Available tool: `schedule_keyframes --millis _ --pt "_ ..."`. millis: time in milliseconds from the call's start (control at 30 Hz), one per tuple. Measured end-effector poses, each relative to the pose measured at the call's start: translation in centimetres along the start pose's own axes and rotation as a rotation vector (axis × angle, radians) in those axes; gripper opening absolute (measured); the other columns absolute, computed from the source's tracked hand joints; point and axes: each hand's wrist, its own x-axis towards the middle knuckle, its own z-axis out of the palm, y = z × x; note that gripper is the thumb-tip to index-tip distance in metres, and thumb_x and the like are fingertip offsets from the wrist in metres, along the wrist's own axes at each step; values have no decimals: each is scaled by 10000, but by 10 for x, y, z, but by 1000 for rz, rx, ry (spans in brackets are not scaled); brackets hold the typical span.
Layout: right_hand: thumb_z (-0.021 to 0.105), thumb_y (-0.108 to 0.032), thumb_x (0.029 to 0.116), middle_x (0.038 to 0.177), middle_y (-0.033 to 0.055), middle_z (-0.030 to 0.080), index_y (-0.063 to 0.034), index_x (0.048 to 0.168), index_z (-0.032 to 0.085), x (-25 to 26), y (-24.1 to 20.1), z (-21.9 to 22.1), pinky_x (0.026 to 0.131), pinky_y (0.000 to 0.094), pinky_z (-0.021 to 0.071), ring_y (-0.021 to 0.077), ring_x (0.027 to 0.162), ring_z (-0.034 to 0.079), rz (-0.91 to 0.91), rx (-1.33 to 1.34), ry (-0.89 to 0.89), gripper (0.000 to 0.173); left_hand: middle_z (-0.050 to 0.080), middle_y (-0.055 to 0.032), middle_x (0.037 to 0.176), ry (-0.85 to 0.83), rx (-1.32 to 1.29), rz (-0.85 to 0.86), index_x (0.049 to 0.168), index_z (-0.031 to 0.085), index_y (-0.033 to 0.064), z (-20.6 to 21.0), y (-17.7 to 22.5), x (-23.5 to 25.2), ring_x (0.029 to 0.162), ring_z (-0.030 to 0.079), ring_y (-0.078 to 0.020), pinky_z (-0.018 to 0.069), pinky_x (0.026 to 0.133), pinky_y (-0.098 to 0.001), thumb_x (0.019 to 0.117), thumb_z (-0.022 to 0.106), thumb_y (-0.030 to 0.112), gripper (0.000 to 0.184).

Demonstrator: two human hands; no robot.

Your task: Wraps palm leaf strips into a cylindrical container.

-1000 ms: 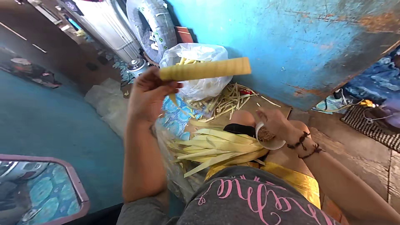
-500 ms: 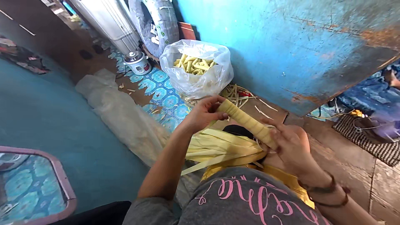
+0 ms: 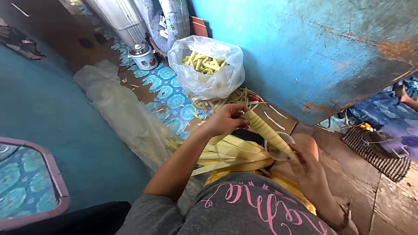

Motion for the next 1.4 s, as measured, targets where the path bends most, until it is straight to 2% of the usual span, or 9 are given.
schedule_keyframes --millis 167,333,467,633,767,933,1100,1233,1400 --pt "240 -238 1117 681 -49 662 -129 1144 634 3 -17 1 478 148 486 4 499 566 562 702 -16 409 719 -8 908 -88 -51 25 1139 625 18 -3 3 1 822 698 -62 590 801 -239 968 606 -60 189" --pt "526 -361 1059 1189 77 682 53 1349 587 -6 5 4 892 209 547 43 1008 649 -78 -38 17 509 704 -42 880 -24 -43 -21 1185 608 -1 -1 2 3 765 693 -86 595 749 -253 961 614 -73 235" --pt "252 -237 1119 721 -27 686 -109 1158 642 -2 -14 4 470 133 485 -2 502 574 543 734 -26 413 709 -29 895 -73 -42 5 1187 616 -1 -2 0 5 782 684 -70 583 758 -239 942 635 -74 255" --pt "536 -356 1053 1185 65 692 52 1367 578 -8 2 4 868 211 556 35 963 660 -32 -2 0 516 698 -55 883 -6 -23 -2 1198 612 -3 1 -2 6 732 677 -79 584 705 -230 949 633 -76 260" --pt "265 -238 1118 745 -1 714 -92 1189 637 -5 -13 5 502 165 527 34 534 622 524 732 -26 406 693 -91 927 -45 -26 -54 1206 589 -29 7 5 3 803 665 -102 563 772 -256 959 608 -83 253" --pt "544 -324 1049 1175 59 690 47 1363 579 -10 4 5 875 220 558 38 988 656 -31 4 6 488 709 -21 880 -40 -57 -40 1185 609 11 -5 0 9 755 695 -74 598 734 -238 948 640 -64 250" --pt "251 -245 1118 718 -25 705 -108 1193 631 -9 -12 4 484 150 505 10 524 606 473 626 -42 411 700 -88 915 -28 -79 -103 1191 597 -36 6 4 3 796 682 -107 580 778 -258 961 603 -91 236" --pt "487 -426 1064 1166 140 706 94 1370 563 -16 5 4 844 242 577 76 947 686 -165 -188 34 608 713 -1 876 13 -104 -38 1187 617 22 -4 -6 9 743 693 -64 598 720 -230 938 637 -89 274" --pt "179 -338 1127 825 21 763 -83 1238 592 -18 -14 -4 628 291 639 143 659 737 394 553 -65 498 718 -9 945 -54 -91 53 1223 629 16 -1 -12 10 820 688 -59 589 787 -233 925 652 -75 312"
